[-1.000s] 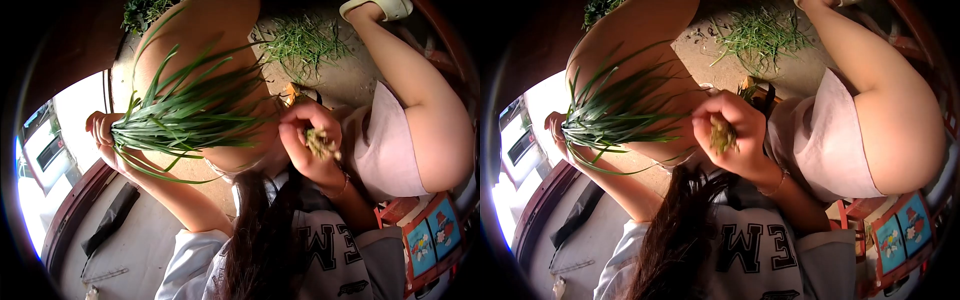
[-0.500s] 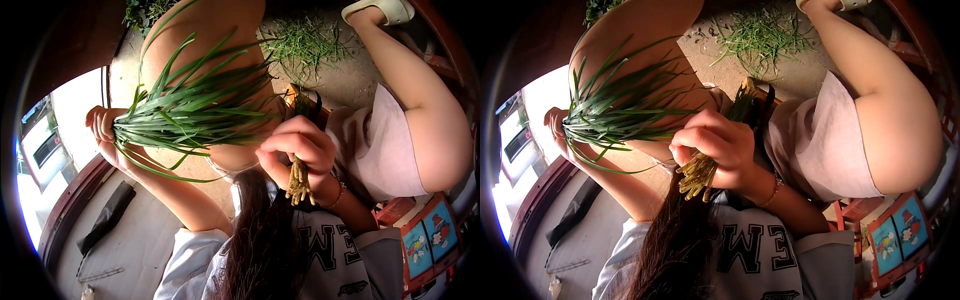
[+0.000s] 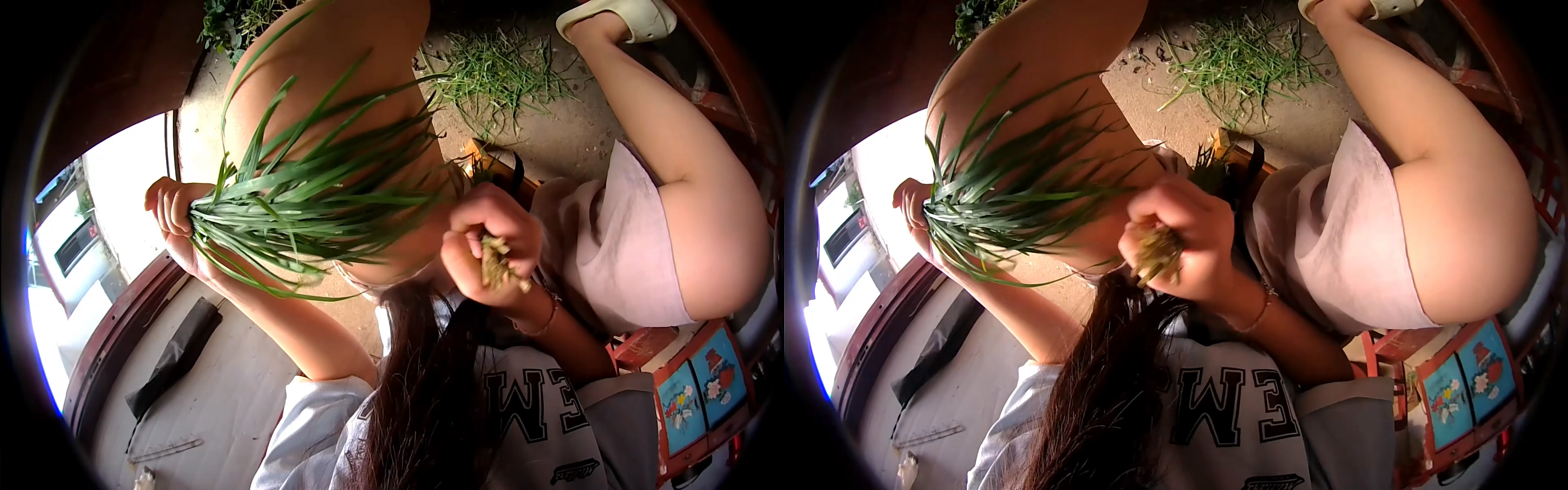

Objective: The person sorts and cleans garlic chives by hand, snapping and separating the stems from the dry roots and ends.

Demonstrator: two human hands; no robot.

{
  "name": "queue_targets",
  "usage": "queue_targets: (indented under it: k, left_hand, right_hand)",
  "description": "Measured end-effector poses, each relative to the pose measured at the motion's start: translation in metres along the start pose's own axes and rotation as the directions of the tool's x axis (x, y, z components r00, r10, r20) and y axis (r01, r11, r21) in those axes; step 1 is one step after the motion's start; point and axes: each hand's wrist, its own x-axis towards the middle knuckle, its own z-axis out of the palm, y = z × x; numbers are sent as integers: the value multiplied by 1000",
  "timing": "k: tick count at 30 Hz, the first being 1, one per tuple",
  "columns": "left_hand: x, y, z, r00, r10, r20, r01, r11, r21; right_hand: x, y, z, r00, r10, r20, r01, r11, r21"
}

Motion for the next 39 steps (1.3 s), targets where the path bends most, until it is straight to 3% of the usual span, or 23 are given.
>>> queue_targets:
  k: [2,7,18,21,24,26,27,28,30,33,39]
  left_hand:
    - [1,-1,0,1000,12,-2,-12,1000,-18]
    - [4,-2,0,999,-2,32,3,999,-35]
    - [-4,-18,23,958,54,282,-9,987,-157]
    - [-5,-14,30,944,-5,330,60,986,-155]
    - [-6,-17,36,938,0,347,49,990,-132]
    - [-7,-21,36,933,58,356,-14,992,-124]
    - [-6,-19,37,939,71,337,-43,995,-91]
    - [-7,-18,36,939,74,337,-45,995,-92]
    - [-9,-19,38,956,72,284,-59,997,-54]
    - [-12,-20,38,963,53,265,-37,997,-64]
    - [-13,-21,40,967,17,255,5,996,-87]
  right_hand:
    - [-3,6,-7,989,136,-52,-138,990,-34]
    - [-5,16,-15,932,284,-224,-264,958,116]
    - [-6,33,-12,930,283,-235,-255,957,142]
    - [-4,28,-10,931,286,-226,-263,957,125]
    - [-4,24,-8,928,252,-276,-226,967,121]
    - [1,13,-9,971,79,-226,-101,991,-87]
    - [4,10,-9,985,-59,-163,36,990,-140]
    - [4,-6,-11,1000,13,-27,-17,987,-161]
    - [9,-20,-6,994,-59,94,71,989,-132]
    - [17,-26,9,968,-230,95,241,963,-119]
    - [30,-29,29,965,-258,38,260,950,-172]
